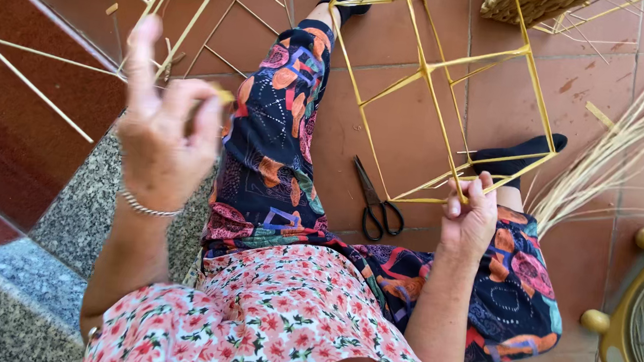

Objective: The person sits on the floor and wraps yellow tape around the joints of a rectangular metal frame to secure them. They repeatedly pull tape from a roll, wrap it around corners, and cut the tape with scissors. A completed woven basket and a bundle of reeds are visible nearby.

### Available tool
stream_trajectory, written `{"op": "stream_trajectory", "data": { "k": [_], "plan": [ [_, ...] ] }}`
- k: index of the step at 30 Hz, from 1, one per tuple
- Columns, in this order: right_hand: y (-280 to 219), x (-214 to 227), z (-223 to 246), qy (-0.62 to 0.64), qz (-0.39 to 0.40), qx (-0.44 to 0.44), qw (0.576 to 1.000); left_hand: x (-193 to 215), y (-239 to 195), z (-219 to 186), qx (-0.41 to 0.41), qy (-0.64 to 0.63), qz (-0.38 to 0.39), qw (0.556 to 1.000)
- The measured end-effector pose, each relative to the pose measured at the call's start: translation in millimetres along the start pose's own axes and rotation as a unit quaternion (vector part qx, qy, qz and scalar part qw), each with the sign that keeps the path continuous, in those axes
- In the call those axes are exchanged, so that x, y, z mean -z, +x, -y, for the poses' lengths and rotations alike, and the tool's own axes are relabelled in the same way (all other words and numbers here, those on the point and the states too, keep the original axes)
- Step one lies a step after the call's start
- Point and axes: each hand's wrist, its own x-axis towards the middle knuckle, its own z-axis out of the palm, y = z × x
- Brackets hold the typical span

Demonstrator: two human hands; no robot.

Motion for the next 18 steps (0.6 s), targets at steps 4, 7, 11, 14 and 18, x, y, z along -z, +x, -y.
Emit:
{"op": "stream_trajectory", "data": {
  "k": [4,7,11,14,18],
  "plan": [
    [2,-16,-3,0.026,-0.002,0.015,1.0,18,-8,26,0.065,0.157,0.062,0.984],
    [7,-32,-6,0.037,-0.007,0.027,0.999,20,-6,50,0.053,0.162,0.042,0.985],
    [15,-50,-14,0.047,0.021,0.028,0.998,37,22,101,0.018,0.123,0.044,0.991],
    [39,-73,-33,0.045,0.026,0.033,0.998,50,36,127,0.198,-0.113,0.041,0.973],
    [88,-114,-72,0.043,0.004,0.034,0.999,64,52,162,0.326,-0.449,-0.024,0.831]
  ]
}}
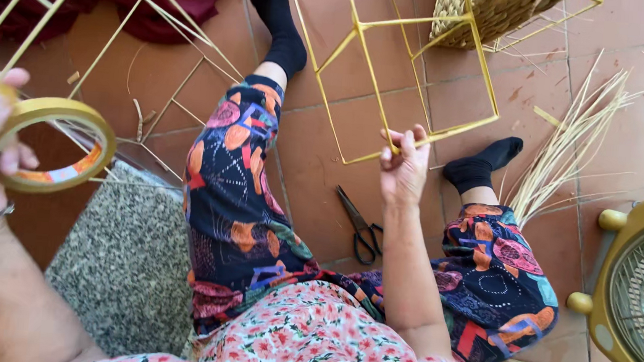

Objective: The person sits on the floor and wraps yellow tape around the joints of a rectangular metal frame to secure them. They repeatedly pull tape from a roll, wrap it around corners, and cut the tape with scissors. A completed woven basket and a bundle of reeds are visible nearby.

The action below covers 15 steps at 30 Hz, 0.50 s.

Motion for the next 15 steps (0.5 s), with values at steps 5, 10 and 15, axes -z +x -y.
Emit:
{"op": "stream_trajectory", "data": {
  "k": [5,10,15],
  "plan": [
    [74,-51,-51,-0.04,0.015,-0.018,0.999,37,10,10,0.052,-0.018,-0.029,0.998],
    [154,-92,-96,-0.122,0.065,-0.086,0.987,56,-5,33,0.077,-0.048,-0.076,0.993],
    [210,-125,-99,-0.434,0.072,-0.137,0.887,65,11,22,0.069,-0.056,-0.104,0.991]
  ]
}}
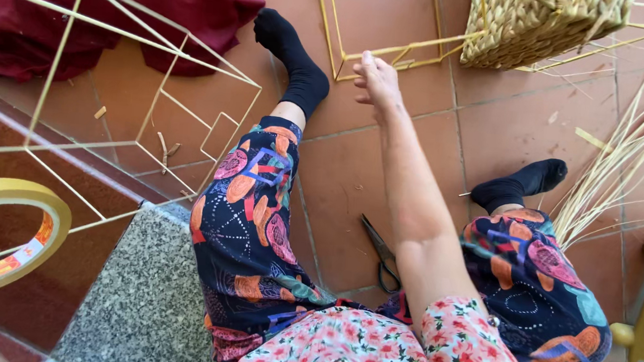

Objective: The person sits on the floor and wraps yellow tape around the joints of a rectangular metal frame to secure them. They repeatedly pull tape from a roll, wrap it around corners, and cut the tape with scissors. A completed woven basket and a bundle of reeds are visible nearby.

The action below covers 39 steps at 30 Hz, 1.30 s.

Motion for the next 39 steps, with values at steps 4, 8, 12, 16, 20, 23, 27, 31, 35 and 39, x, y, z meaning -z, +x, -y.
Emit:
{"op": "stream_trajectory", "data": {
  "k": [4,8,12,16,20,23,27,31,35,39],
  "plan": [
    [-29,9,8,-0.13,0.046,0.022,0.99,4,-22,5,-0.004,-0.015,0.0,1.0],
    [-79,19,28,-0.035,0.108,0.079,0.99,14,-55,5,-0.032,-0.043,0.012,0.999],
    [-127,31,71,0.059,0.109,0.176,0.977,7,-66,-12,-0.079,-0.08,0.053,0.992],
    [-185,95,122,0.161,0.136,0.205,0.956,-28,-72,-35,-0.132,-0.135,0.133,0.973],
    [-258,177,131,0.072,0.067,0.292,0.951,-80,-74,-49,-0.158,-0.198,0.25,0.934],
    [-319,225,100,0.134,-0.008,0.351,0.927,-129,-79,-42,-0.139,-0.243,0.338,0.899],
    [-388,274,22,0.172,-0.207,0.328,0.905,-197,-92,-14,-0.108,-0.242,0.427,0.865],
    [-381,304,-78,0.111,-0.384,0.329,0.856,-249,-121,10,-0.082,-0.214,0.509,0.83],
    [-325,292,-180,0.003,-0.498,0.283,0.82,-292,-147,11,-0.073,-0.173,0.527,0.829],
    [-263,245,-249,-0.11,-0.524,0.27,0.8,-328,-137,-4,-0.064,-0.086,0.549,0.829]
  ]
}}
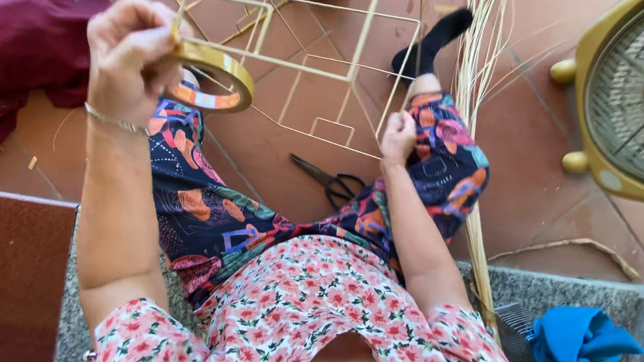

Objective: The person sits on the floor and wraps yellow tape around the joints of a rectangular metal frame to secure them. They repeatedly pull tape from a roll, wrap it around corners, and cut the tape with scissors. A completed woven basket and a bundle of reeds are visible nearby.

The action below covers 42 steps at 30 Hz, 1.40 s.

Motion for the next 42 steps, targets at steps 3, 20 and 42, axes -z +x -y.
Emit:
{"op": "stream_trajectory", "data": {
  "k": [3,20,42],
  "plan": [
    [-20,-37,-4,0.138,0.107,-0.313,0.934,3,33,12,0.062,0.06,0.033,0.996],
    [-65,-107,1,0.135,0.38,-0.305,0.863,23,160,63,0.176,0.294,0.275,0.899],
    [5,16,159,0.107,0.255,0.031,0.96,17,-29,-6,-0.005,0.212,-0.107,0.971]
  ]
}}
